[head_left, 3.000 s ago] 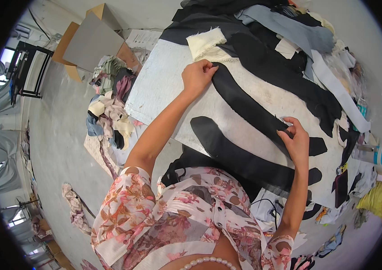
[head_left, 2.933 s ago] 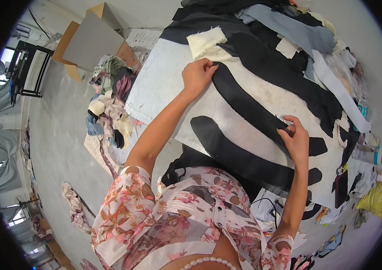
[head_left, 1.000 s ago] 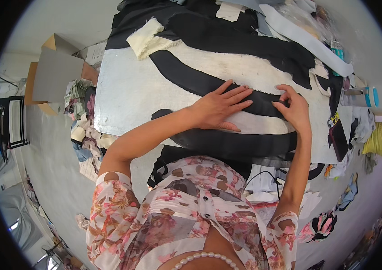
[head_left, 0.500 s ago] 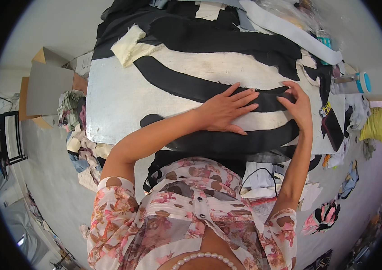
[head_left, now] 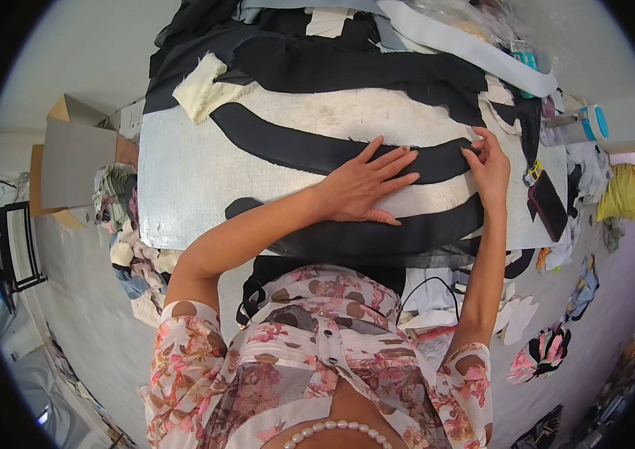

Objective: The person repeatedly folds a long black fabric strip on a white table, smoothing it with both hands and resetting it multiple times. The workspace contains scattered fabric scraps and tools, but the person handles only the black strip throughout the clip.

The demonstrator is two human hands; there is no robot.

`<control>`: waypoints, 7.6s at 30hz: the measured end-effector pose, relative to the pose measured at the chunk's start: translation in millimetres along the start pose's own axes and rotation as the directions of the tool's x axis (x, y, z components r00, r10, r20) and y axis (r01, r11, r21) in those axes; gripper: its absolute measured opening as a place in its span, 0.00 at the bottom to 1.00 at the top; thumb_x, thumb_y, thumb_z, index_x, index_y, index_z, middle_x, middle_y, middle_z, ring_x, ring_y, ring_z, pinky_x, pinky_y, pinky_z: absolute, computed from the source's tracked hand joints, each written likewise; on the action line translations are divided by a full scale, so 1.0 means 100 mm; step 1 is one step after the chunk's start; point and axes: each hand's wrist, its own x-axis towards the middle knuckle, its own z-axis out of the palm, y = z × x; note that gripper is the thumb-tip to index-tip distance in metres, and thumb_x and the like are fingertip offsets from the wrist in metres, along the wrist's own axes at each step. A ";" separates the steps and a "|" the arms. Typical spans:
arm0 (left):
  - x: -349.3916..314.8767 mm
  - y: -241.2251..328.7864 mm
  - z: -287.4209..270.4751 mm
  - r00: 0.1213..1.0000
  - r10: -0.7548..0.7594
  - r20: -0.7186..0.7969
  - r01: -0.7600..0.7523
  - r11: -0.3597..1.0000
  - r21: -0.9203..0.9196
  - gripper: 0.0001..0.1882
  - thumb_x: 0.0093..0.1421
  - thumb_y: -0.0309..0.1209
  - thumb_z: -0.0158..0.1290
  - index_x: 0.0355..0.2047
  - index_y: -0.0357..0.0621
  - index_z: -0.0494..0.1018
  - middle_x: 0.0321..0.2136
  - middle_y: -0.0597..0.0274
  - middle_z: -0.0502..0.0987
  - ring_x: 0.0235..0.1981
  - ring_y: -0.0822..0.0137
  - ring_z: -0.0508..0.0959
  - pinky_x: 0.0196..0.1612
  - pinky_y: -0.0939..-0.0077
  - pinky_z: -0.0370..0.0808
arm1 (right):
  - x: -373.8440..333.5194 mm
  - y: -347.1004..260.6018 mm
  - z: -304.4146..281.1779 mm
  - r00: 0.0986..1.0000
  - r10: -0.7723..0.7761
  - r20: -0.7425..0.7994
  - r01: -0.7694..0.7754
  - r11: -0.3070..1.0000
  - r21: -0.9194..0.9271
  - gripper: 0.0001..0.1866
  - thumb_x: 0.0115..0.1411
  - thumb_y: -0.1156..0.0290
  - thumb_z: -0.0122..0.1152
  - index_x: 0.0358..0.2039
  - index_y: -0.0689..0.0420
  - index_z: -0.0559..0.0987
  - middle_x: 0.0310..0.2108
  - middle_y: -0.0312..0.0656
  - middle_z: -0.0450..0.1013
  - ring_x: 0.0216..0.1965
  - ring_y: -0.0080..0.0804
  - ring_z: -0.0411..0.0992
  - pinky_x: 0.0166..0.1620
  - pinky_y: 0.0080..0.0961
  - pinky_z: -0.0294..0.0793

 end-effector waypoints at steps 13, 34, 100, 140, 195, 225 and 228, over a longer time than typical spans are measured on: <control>0.00 0.01 0.05 0.998 0.015 -0.063 -0.016 1.000 -0.015 0.46 0.61 0.68 0.37 0.65 0.41 0.61 0.69 0.45 0.52 0.71 0.52 0.50 0.70 0.45 0.41 | 0.00 -0.06 -0.06 0.989 0.061 -0.138 -0.027 0.972 0.233 0.11 0.58 0.70 0.67 0.40 0.61 0.79 0.26 0.34 0.75 0.23 0.19 0.68 0.29 0.19 0.68; -0.52 0.04 -0.43 0.908 -0.284 -0.308 0.220 0.949 -0.226 0.26 0.59 0.42 0.59 0.55 0.48 0.70 0.61 0.51 0.63 0.69 0.50 0.54 0.68 0.37 0.46 | 0.86 -2.38 1.78 0.862 -0.501 0.084 0.475 0.853 0.218 0.10 0.51 0.66 0.70 0.28 0.58 0.81 0.24 0.38 0.76 0.24 0.30 0.73 0.30 0.25 0.71; -0.38 -1.16 -0.92 0.171 -0.929 -0.328 0.149 0.354 -0.923 0.21 0.66 0.46 0.53 0.45 0.39 0.77 0.38 0.62 0.80 0.37 0.75 0.78 0.39 0.77 0.77 | 1.48 -2.27 0.93 0.896 -0.417 0.153 0.114 0.549 0.828 0.11 0.61 0.76 0.62 0.45 0.60 0.78 0.35 0.30 0.75 0.34 0.14 0.71 0.39 0.12 0.70; -1.60 -0.72 -0.68 0.153 -0.987 -0.044 0.310 0.090 -0.946 0.11 0.62 0.31 0.60 0.38 0.34 0.77 0.18 0.65 0.77 0.15 0.79 0.74 0.17 0.87 0.65 | -0.44 -1.39 0.64 0.774 -0.144 0.617 -0.075 0.946 0.314 0.18 0.47 0.80 0.72 0.37 0.60 0.74 0.19 0.29 0.64 0.24 0.15 0.58 0.30 0.16 0.61; -1.41 -0.45 -0.52 0.839 -0.535 -0.099 0.540 0.841 0.034 0.45 0.64 0.65 0.37 0.70 0.46 0.52 0.71 0.49 0.45 0.73 0.51 0.45 0.71 0.45 0.37 | -0.20 -1.29 0.94 0.892 -0.246 0.379 0.260 0.965 0.014 0.18 0.52 0.72 0.69 0.43 0.54 0.74 0.21 0.39 0.72 0.23 0.38 0.72 0.29 0.32 0.69; -0.92 -0.29 -0.48 0.960 -0.276 -0.053 0.277 0.961 0.017 0.42 0.62 0.61 0.45 0.67 0.44 0.59 0.70 0.48 0.49 0.72 0.54 0.49 0.72 0.48 0.41 | -0.18 -1.16 0.78 0.883 -0.251 0.396 0.289 0.956 -0.040 0.22 0.49 0.72 0.72 0.44 0.53 0.73 0.25 0.41 0.74 0.28 0.41 0.75 0.32 0.34 0.71; -0.84 -0.29 -0.34 0.978 -0.210 -0.009 0.210 0.977 -0.021 0.41 0.62 0.62 0.45 0.66 0.46 0.60 0.71 0.48 0.49 0.72 0.53 0.48 0.72 0.48 0.42 | -0.16 -1.12 0.71 0.886 -0.206 0.415 0.232 0.973 -0.014 0.23 0.48 0.73 0.72 0.45 0.53 0.74 0.23 0.39 0.72 0.26 0.36 0.73 0.32 0.31 0.70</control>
